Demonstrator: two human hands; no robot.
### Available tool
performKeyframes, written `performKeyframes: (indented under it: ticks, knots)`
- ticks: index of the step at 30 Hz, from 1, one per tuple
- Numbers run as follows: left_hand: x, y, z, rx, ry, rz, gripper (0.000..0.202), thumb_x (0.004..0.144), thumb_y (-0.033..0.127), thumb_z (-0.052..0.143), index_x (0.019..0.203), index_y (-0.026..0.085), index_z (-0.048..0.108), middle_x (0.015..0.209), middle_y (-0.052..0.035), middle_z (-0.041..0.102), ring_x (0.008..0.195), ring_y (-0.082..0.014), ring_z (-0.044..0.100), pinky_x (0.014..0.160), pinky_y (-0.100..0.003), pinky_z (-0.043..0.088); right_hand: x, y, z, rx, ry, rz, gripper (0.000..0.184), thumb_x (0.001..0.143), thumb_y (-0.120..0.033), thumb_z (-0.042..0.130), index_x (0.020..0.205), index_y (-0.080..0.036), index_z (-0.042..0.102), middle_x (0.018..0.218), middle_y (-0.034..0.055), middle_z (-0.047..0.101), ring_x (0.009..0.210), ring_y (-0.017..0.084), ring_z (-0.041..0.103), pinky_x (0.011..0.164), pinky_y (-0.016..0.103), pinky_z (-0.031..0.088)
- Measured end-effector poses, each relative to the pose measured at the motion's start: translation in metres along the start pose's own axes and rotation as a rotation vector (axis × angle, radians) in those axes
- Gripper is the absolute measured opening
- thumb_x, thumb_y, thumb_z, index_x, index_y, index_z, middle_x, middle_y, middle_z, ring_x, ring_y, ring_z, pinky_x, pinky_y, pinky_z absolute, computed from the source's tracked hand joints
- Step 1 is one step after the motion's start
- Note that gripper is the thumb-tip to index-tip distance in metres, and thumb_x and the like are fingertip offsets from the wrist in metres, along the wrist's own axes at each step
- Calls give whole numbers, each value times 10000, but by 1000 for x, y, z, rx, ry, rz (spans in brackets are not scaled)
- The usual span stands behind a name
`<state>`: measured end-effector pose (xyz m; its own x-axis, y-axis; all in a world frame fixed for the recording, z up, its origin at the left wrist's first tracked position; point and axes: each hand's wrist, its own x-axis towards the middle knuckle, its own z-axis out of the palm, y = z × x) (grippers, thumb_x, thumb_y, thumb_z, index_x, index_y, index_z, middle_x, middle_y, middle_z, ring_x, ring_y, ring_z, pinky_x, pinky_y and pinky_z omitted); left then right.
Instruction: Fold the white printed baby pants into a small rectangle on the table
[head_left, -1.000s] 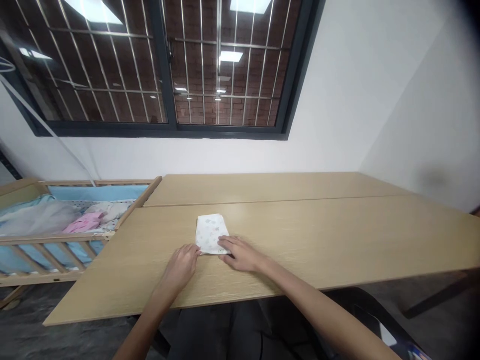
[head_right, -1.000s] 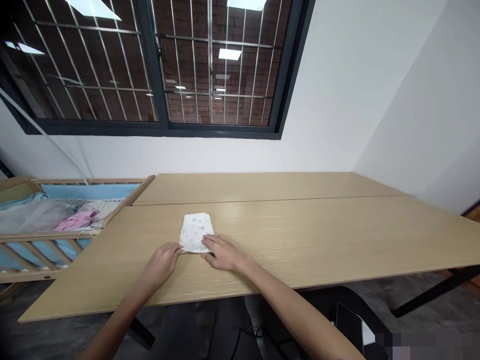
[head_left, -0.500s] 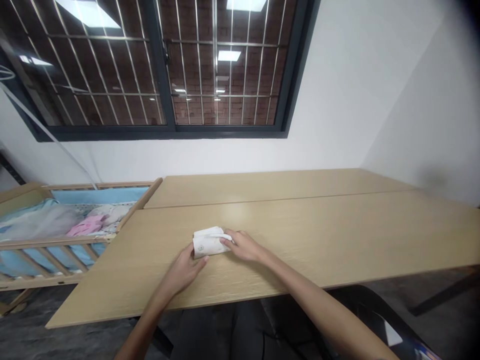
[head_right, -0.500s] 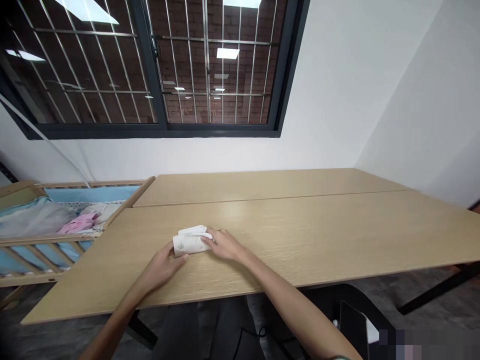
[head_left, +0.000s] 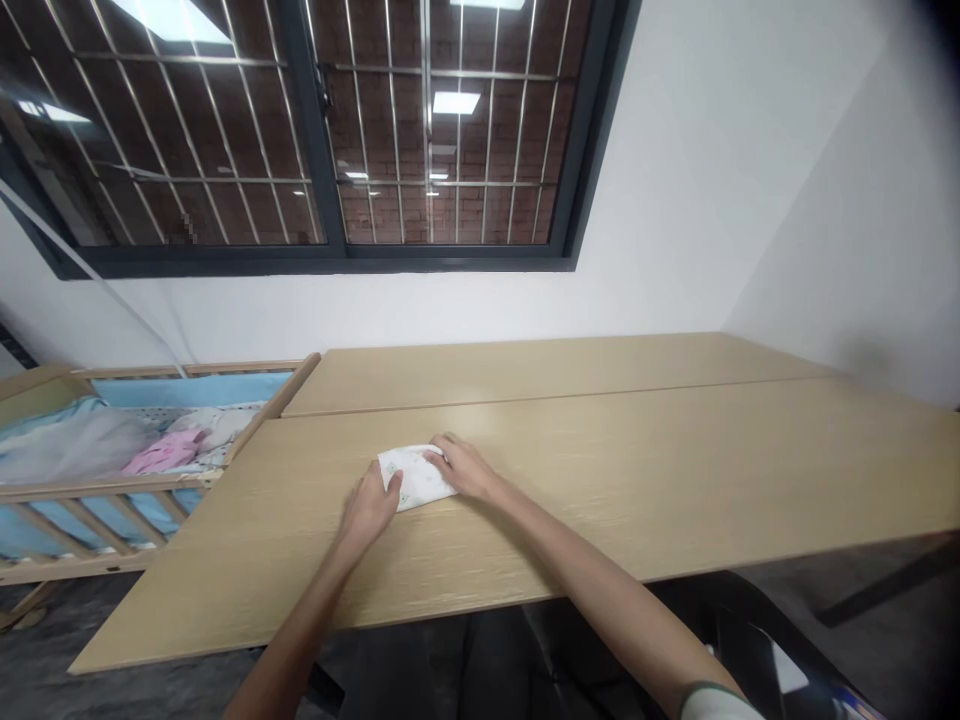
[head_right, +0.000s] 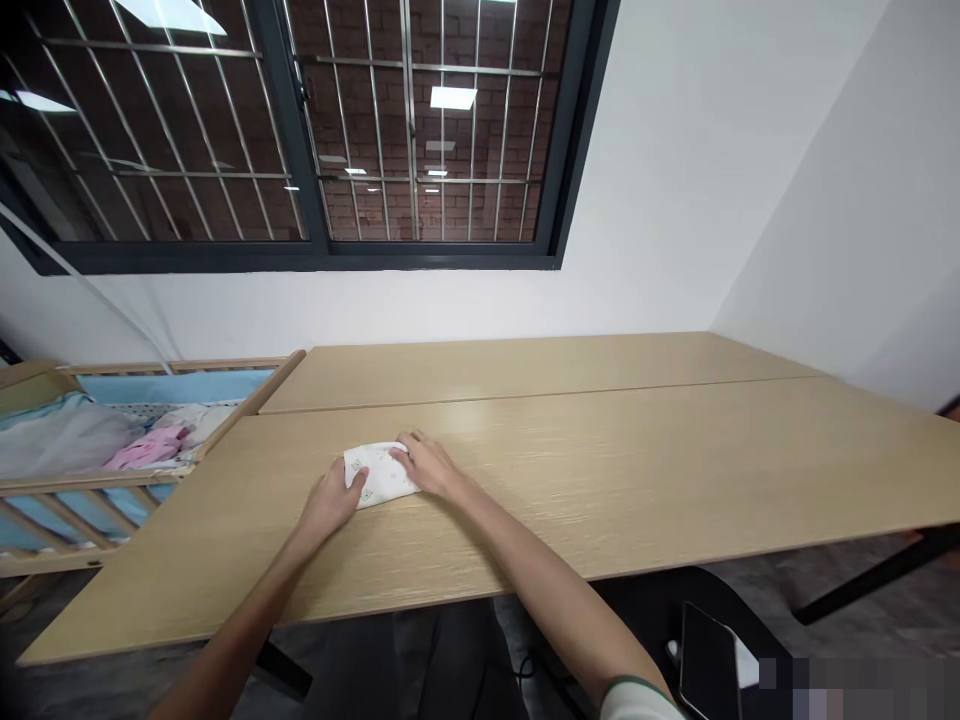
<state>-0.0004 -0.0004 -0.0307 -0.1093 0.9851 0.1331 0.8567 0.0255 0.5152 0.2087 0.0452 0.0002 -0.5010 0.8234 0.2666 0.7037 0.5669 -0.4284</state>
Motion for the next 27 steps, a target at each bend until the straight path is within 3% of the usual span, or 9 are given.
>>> performKeyframes:
  ticks: [5, 7, 9, 11, 13, 15, 17, 22, 27]
  knots:
    - [-2, 10, 2, 112, 21, -14, 338, 989, 342, 419, 1232, 128, 515, 1018, -173, 729, 961, -325, 712, 821, -391, 505, 13, -6, 8, -100, -101, 150, 291, 1062, -399, 420, 1205, -188, 559, 1144, 136, 647, 1005, 264, 640, 851, 351, 471]
    - [-6, 15, 1, 146, 70, -1, 408, 974, 295, 429, 1325, 88, 455, 1191, -226, 678, 1113, -356, 661, 916, -438, 486, 13, -11, 8, -162, -82, 170, 323, 1049, -407, 450, 1259, -177, 536, 1221, 172, 621, 1035, 295, 642, 874, 395, 479]
    - [-9, 18, 2, 168, 157, 56, 514, 956, 227, 414, 1437, 57, 349, 1449, -268, 505, 1342, -376, 503, 1053, -488, 416, 10, -17, 8, -230, -25, 79, 322, 1041, -362, 459, 1282, -163, 535, 1321, 207, 571, 1130, 321, 611, 953, 449, 460]
    - [-9, 18, 4, 161, 224, 198, 598, 937, 170, 384, 1511, 57, 258, 1579, -252, 354, 1477, -348, 335, 1152, -503, 334, 6, -23, 7, -262, 35, -100, 316, 1035, -301, 447, 1293, -149, 548, 1430, 222, 503, 1286, 331, 517, 1064, 487, 396]
    - [-8, 15, 8, 151, 182, 345, 650, 924, 160, 364, 1547, 61, 213, 1612, -227, 318, 1523, -301, 255, 1205, -489, 278, 1, -27, 9, -254, 37, -253, 359, 1033, -274, 419, 1341, -136, 542, 1499, 214, 458, 1399, 313, 414, 1144, 493, 322]
    - [-7, 11, 15, 160, 56, 407, 680, 920, 192, 358, 1569, 70, 195, 1628, -199, 307, 1537, -265, 230, 1232, -462, 242, -3, -28, 12, -250, -28, -296, 435, 1036, -279, 389, 1422, -110, 500, 1513, 214, 456, 1431, 303, 386, 1174, 500, 288]
    - [-6, 8, 23, 183, -39, 393, 688, 930, 245, 351, 1580, 78, 201, 1645, -181, 278, 1545, -260, 209, 1240, -450, 220, -6, -25, 17, -258, -111, -280, 493, 1042, -299, 360, 1481, -96, 457, 1507, 212, 475, 1438, 305, 389, 1188, 514, 272]
    - [-4, -4, 29, 220, -84, 284, 710, 972, 435, 347, 1565, 59, 247, 1642, -245, 229, 1539, -367, 188, 1203, -545, 241, -9, -15, 21, -203, -159, -211, 566, 1070, -436, 299, 1559, -162, 386, 1595, 156, 392, 1489, 308, 319, 1219, 521, 219]
    - [-7, -22, 21, 233, -98, 311, 745, 999, 510, 295, 1582, 57, 195, 1658, -202, 222, 1546, -313, 188, 1226, -460, 219, -14, 0, 14, -115, -186, -69, 678, 1063, -547, 258, 1586, -121, 329, 1627, 175, 323, 1515, 293, 283, 1237, 470, 209]
